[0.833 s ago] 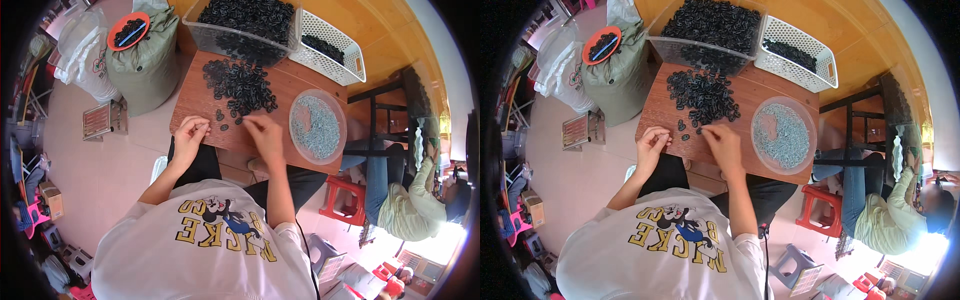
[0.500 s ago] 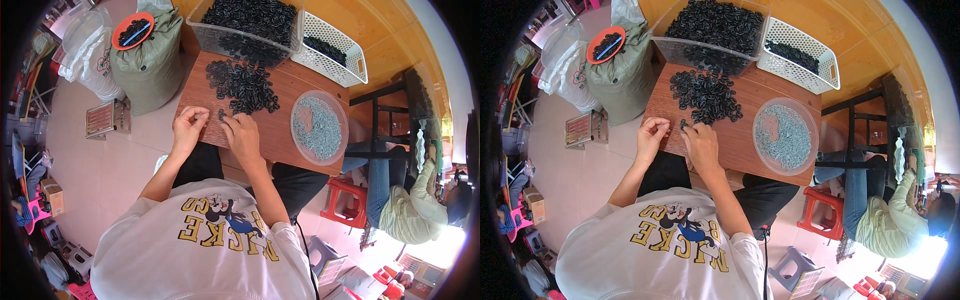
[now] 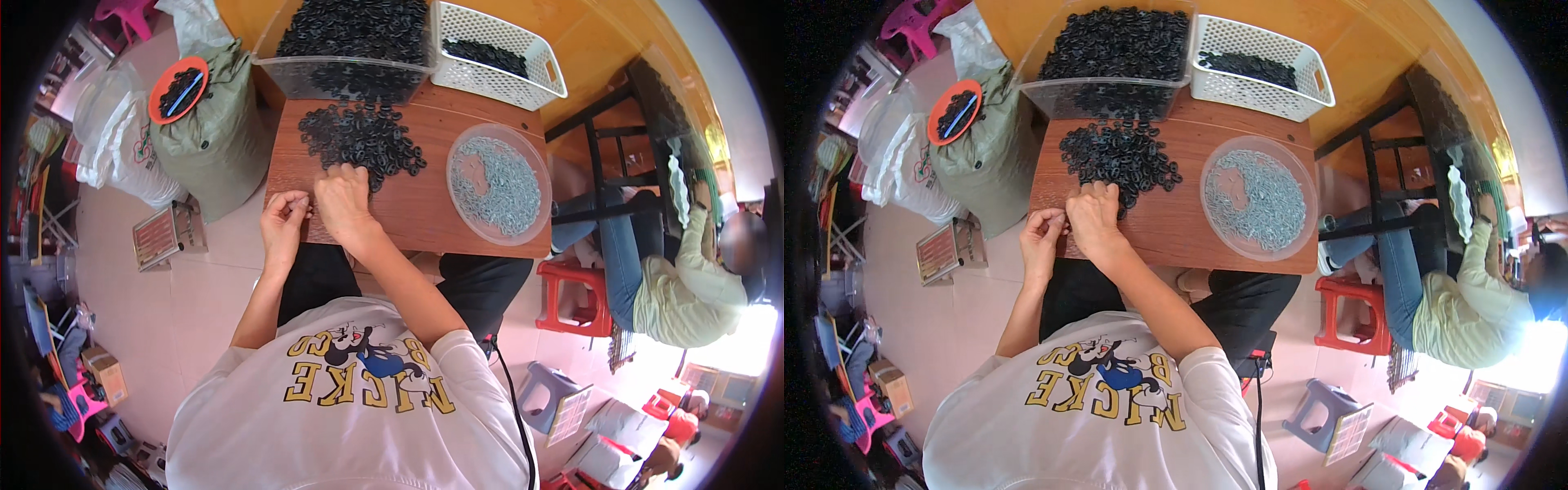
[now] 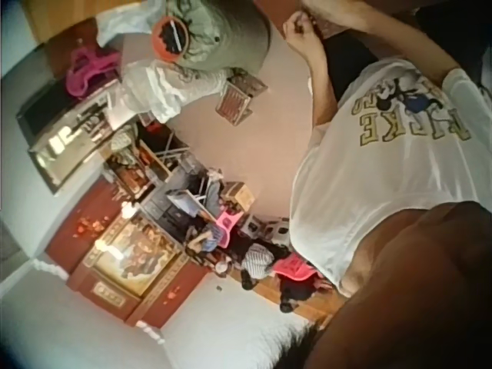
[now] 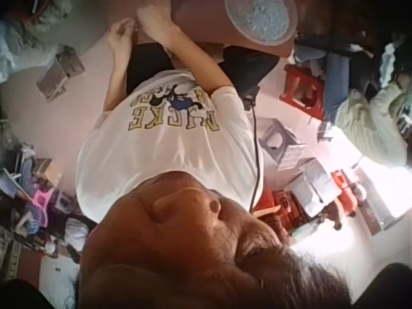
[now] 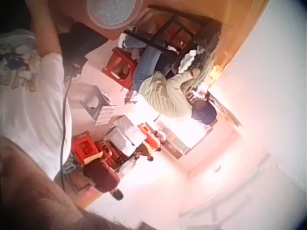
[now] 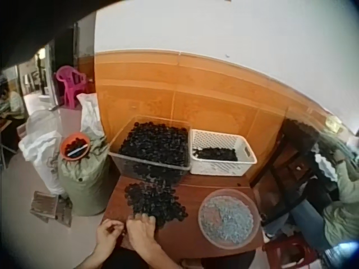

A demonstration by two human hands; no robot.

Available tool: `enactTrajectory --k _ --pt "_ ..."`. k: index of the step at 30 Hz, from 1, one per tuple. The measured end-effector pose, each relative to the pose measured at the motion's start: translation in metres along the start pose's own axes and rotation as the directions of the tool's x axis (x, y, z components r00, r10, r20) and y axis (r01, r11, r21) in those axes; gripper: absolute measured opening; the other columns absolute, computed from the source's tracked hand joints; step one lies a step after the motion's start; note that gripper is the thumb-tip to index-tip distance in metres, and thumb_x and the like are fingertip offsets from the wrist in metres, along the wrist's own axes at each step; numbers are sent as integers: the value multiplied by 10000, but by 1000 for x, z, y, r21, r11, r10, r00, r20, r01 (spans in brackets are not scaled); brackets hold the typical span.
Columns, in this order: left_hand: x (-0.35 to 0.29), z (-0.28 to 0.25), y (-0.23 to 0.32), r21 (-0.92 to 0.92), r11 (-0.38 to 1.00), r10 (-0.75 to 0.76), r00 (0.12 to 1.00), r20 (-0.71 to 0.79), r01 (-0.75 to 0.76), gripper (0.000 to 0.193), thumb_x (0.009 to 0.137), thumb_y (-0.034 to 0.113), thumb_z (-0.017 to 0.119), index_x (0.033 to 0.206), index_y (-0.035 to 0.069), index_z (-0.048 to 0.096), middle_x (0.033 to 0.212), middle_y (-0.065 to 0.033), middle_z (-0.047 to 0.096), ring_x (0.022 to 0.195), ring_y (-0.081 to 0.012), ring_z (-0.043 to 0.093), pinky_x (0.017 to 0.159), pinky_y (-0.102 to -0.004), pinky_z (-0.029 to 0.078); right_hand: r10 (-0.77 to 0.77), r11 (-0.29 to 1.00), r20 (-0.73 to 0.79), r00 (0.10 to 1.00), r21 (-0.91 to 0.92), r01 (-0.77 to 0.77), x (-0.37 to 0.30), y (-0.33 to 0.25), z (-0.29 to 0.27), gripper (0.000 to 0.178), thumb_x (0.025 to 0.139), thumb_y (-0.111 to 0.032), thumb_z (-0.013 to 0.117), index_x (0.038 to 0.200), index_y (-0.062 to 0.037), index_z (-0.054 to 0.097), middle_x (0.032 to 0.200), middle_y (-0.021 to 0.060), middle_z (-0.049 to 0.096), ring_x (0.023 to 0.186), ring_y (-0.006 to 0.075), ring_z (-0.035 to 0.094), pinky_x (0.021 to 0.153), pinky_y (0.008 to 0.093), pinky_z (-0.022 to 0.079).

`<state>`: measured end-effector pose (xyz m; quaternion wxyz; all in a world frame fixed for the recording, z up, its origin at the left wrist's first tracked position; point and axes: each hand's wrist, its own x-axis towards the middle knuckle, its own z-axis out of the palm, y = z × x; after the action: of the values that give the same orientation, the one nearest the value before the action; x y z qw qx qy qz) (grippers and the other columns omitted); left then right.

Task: The person sits at a table and repeatedly picks up small black plastic pieces and light blue fasteners, inserting the fasteners into the pieces by hand. The assembled units are placed into a clear plastic container on the table.

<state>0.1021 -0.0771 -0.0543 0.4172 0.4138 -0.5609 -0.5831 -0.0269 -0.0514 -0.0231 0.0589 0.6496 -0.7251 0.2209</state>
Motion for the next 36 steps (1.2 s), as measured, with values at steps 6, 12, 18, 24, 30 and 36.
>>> enactTrajectory --k 6,12,18,24,30,36 --pt "-3 9 13 -34 999 -36 998 -60 34 79 855 32 598 923 10 632 801 -12 593 714 -80 563 646 -209 465 161 810 -313 936 584 56 -2 8 -26 162 743 4 594 898 21 640 783 151 596 768 273 614 644 356 468" --pt "-4 48 47 23 999 -35 985 168 32 98 842 33 612 929 -6 636 812 -8 594 749 -84 567 672 -222 462 493 -173 366 789 930 -324 -67 50 -73 182 862 -31 579 1023 53 591 916 91 620 775 153 632 639 243 513" --pt "14 126 83 307 905 99 847 523 -296 108 804 43 630 900 -2 645 807 -59 601 770 -135 592 695 -256 463 513 -531 551 658 806 -261 -164 72 -76 226 858 -16 584 1073 53 577 975 111 617 831 159 623 725 231 512" --pt "25 204 95 304 711 195 594 780 -634 143 763 57 647 897 7 639 842 -144 626 784 -269 618 680 -333 475 461 -654 616 639 722 -224 -239 76 -54 276 855 1 580 1126 48 564 1005 118 615 872 160 619 780 237 512" --pt "12 240 70 251 479 161 365 917 -841 113 746 33 633 852 -6 636 875 -159 621 827 -335 606 727 -402 477 443 -708 640 628 679 -193 -271 93 -41 254 850 -7 589 1100 37 581 958 106 630 841 159 625 755 238 521" --pt "12 246 63 269 547 30 340 940 -792 110 742 19 636 846 -16 641 857 -146 618 859 -337 602 739 -394 474 389 -719 626 676 665 -202 -268 106 -31 241 840 -15 608 1076 34 594 888 79 634 779 142 633 684 218 525"
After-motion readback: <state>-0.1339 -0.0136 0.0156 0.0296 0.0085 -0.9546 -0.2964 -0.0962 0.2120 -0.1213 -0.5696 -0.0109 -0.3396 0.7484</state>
